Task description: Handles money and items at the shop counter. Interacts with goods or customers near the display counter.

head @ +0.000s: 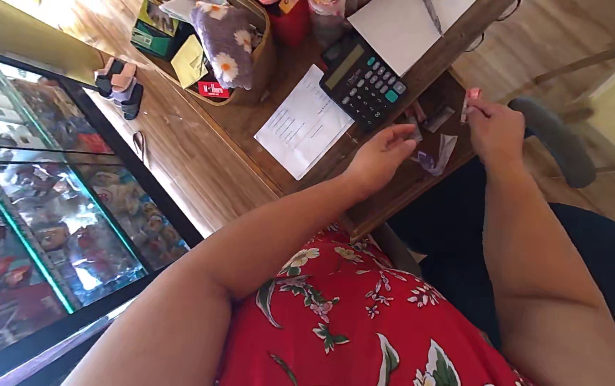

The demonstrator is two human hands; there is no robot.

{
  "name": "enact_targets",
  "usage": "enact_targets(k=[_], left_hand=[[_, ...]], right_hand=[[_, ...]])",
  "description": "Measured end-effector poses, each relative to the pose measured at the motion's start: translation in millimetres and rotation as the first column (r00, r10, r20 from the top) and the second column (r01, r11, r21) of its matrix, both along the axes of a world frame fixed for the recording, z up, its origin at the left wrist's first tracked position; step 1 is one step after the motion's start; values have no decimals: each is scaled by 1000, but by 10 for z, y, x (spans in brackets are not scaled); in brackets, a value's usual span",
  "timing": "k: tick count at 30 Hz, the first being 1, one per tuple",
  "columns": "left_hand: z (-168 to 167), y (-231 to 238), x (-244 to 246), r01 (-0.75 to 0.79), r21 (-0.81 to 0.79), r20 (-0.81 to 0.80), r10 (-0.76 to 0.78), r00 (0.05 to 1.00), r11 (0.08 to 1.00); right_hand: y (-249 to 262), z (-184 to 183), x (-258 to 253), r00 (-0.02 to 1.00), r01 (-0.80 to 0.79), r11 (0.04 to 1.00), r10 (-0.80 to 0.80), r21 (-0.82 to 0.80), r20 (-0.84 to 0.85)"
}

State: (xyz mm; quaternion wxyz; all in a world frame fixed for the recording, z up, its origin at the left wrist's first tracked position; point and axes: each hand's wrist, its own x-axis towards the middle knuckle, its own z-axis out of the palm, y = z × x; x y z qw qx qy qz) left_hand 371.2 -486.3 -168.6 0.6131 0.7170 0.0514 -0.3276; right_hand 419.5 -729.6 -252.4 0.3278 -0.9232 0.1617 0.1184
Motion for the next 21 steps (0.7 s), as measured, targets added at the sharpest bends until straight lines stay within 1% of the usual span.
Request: enact_targets(k=[1, 2, 3, 5, 6, 8, 10, 11, 13, 15, 16, 17, 19, 20, 21], left_hand=[[-1, 58, -30, 8, 64, 67, -12, 998, 998], [-9, 130, -63, 4, 98, 100, -14, 995, 995], [-26, 206, -112, -13, 117, 98, 1, 995, 993], [-83, 407, -253, -10, 151, 22, 7, 1000, 988], [-112, 528, -362, 22, 181, -38, -15, 999, 983], [-158, 757, -651, 109, 184, -179, -76, 981, 977], [-161, 915, -907, 192, 127, -313, -144, 939, 973], [-138, 956, -987, 208, 99, -370, -158, 916, 973], [-127, 1011, -1059, 180, 97, -433, -121, 893, 979], [-150, 1077, -1053, 150, 165, -432, -65, 899, 975], [-164, 1124, -1044, 145, 201, -418, -49, 907, 969], [-177, 1180, -1039, 147, 241, -400, -40, 916, 959], [-164, 1295, -1029, 162, 352, -366, -23, 930, 922], [-146, 1355, -1030, 160, 406, -357, -5, 934, 900], [-130, 1418, -1042, 160, 451, -353, 11, 935, 878]], right_hand=[[-56, 55, -147, 997, 61, 997, -63, 40, 53], [-83, 111, -297, 988, 115, 987, -125, 111, 90], [-81, 160, -452, 979, 149, 968, -173, 204, 110], [47, 247, -748, 979, 141, 895, -189, 422, 74], [186, 277, -875, 986, 125, 833, -164, 539, 23], [580, 316, -1144, 993, 101, 682, -22, 725, -118], [995, 302, -1406, 947, 114, 549, 192, 828, -258], [1176, 278, -1521, 913, 121, 506, 282, 854, -296], [1458, 226, -1670, 864, 167, 454, 361, 875, -352], [1620, 164, -1698, 836, 202, 446, 386, 872, -391], [1661, 130, -1672, 823, 169, 479, 412, 861, -390], [1673, 96, -1622, 804, 81, 544, 460, 835, -377], [1638, 16, -1484, 760, -208, 680, 565, 703, -322], [1612, -46, -1409, 747, -346, 712, 603, 611, -280], [1592, -138, -1346, 742, -467, 723, 634, 509, -219]])
